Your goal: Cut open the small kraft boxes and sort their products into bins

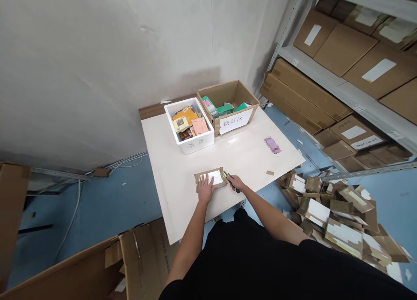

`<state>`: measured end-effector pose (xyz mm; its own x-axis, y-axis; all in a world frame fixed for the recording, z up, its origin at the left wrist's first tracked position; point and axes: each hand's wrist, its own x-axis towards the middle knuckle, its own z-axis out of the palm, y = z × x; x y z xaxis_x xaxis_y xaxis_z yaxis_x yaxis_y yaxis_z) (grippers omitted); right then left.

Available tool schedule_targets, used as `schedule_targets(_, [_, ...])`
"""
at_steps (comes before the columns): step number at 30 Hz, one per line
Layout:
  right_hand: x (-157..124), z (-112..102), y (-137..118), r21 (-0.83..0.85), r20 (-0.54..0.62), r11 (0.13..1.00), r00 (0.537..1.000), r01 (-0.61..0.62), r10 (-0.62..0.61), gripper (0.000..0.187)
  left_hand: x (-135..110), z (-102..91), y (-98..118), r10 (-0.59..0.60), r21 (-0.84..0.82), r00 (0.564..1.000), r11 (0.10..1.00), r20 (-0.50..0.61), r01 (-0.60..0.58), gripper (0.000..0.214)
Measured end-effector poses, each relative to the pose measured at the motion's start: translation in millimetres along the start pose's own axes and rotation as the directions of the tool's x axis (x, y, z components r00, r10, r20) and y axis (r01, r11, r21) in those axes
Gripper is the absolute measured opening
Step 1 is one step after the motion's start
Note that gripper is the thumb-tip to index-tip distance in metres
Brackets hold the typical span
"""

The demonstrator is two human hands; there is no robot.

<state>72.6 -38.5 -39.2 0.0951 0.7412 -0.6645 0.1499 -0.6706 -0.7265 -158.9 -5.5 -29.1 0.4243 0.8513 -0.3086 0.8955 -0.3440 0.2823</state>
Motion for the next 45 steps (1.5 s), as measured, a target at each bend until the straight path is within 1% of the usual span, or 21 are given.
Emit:
schedule_targets(5, [-18,-35,6,-0.259,0.124,0.964,0.992,0.057,-0.025,0.045,-1,2.0,2,-0.02,0.0,1.0,1.0,-0.008,0.02,0.062])
schedule_targets(7, [-24,-42,7,-0.289,0.1,0.955,0.994,0.064,-0.037,0.043,1,-2.7,2,-0.018,-0.014,1.0,1.0,-0.001,0.018,0.062])
schedule_targets(9, [-27,-37,8,-0.242,-0.017,0.97,0.999,0.039,-0.045,0.043,4,-11.2,1,-0.024,-0.026,1.0,0.999,0.006,0.024,0.066])
schedule_targets(12, [-25,-9,10,-0.182,-0.184,0.983,0.983,-0.027,-0.007,0.045,11,-27.7,-3,-0.079,-0.02,0.997,0.997,-0.024,0.079,0.067])
schedule_targets(15, [-14,23,6,-0.283,-0.231,0.957,0.973,-0.059,-0.008,0.054,14,-42.4,-10,-0.143,0.017,0.99,0.99,-0.012,0.143,0.059])
schedule_targets(17, [-1,33,-4,-0.351,-0.267,0.934,0.963,-0.068,-0.03,0.061,14,-49.7,-14,-0.186,0.058,0.983,0.981,0.004,0.185,0.06])
schedule_targets(20, [26,28,-32,-0.355,-0.336,0.927,0.942,-0.118,-0.009,0.067,10,-58.9,-20,-0.248,0.097,0.966,0.966,0.079,0.24,0.052])
schedule_targets(23, [47,16,-59,-0.285,-0.372,0.945,0.927,-0.157,0.042,0.068,9,-66.8,-22,-0.228,0.09,0.959,0.972,0.17,0.216,0.041])
schedule_targets(25, [49,11,-66,-0.264,-0.386,0.953,0.922,-0.151,0.039,0.068,12,-70.2,-21,-0.186,0.088,0.973,0.981,0.138,0.175,0.043])
schedule_targets(26, [46,10,-64,-0.267,-0.395,0.953,0.918,-0.144,0.028,0.068,15,-70.8,-20,-0.142,0.094,0.983,0.987,0.12,0.131,0.05])
schedule_targets(28, [34,11,-50,-0.304,-0.401,0.944,0.916,-0.131,-0.002,0.073,24,-69.5,-18,0.022,0.11,0.991,0.993,0.129,-0.036,0.069])
schedule_targets(30, [19,15,-29,-0.376,-0.357,0.918,0.934,-0.127,-0.016,0.077,33,-64.8,-15,0.193,0.119,0.961,0.968,0.201,-0.219,0.081])
schedule_targets(31, [14,16,-19,-0.41,-0.319,0.902,0.948,-0.135,-0.003,0.079,37,-61.4,-13,0.237,0.118,0.942,0.956,0.238,-0.27,0.084])
schedule_targets(32, [10,17,-12,-0.433,-0.287,0.89,0.958,-0.145,0.016,0.079,39,-57.6,-11,0.246,0.118,0.933,0.952,0.263,-0.284,0.085])
schedule_targets(33, [10,17,-9,-0.448,-0.27,0.881,0.962,-0.153,0.03,0.079,40,-53.8,-9,0.221,0.123,0.938,0.958,0.268,-0.261,0.084])
schedule_targets(35, [17,14,-16,-0.467,-0.285,0.87,0.958,-0.16,0.024,0.079,39,-46.5,-2,0.109,0.144,0.966,0.979,0.236,-0.146,0.08])
schedule_targets(37, [34,7,-39,-0.483,-0.341,0.862,0.94,-0.151,-0.026,0.075,34,-40.9,8,-0.008,0.162,0.985,0.987,0.173,-0.021,0.072])
schedule_targets(39, [51,-3,-67,-0.463,-0.399,0.874,0.915,-0.15,-0.054,0.061,28,-37.0,19,-0.076,0.172,0.991,0.983,0.112,0.057,0.061])
schedule_targets(41, [61,-17,-87,-0.375,-0.442,0.918,0.896,-0.132,-0.052,0.046,22,-34.1,26,-0.083,0.175,0.995,0.982,0.056,0.072,0.053])
schedule_targets(42, [63,-24,-91,-0.326,-0.436,0.939,0.899,-0.114,-0.042,0.045,20,-32.6,27,-0.072,0.174,0.997,0.983,0.033,0.065,0.053])
schedule_targets(45, [54,-46,-80,-0.264,-0.309,0.962,0.951,-0.072,-0.013,0.053,18,-27.5,24,-0.035,0.15,0.999,0.988,0.038,0.029,0.068])
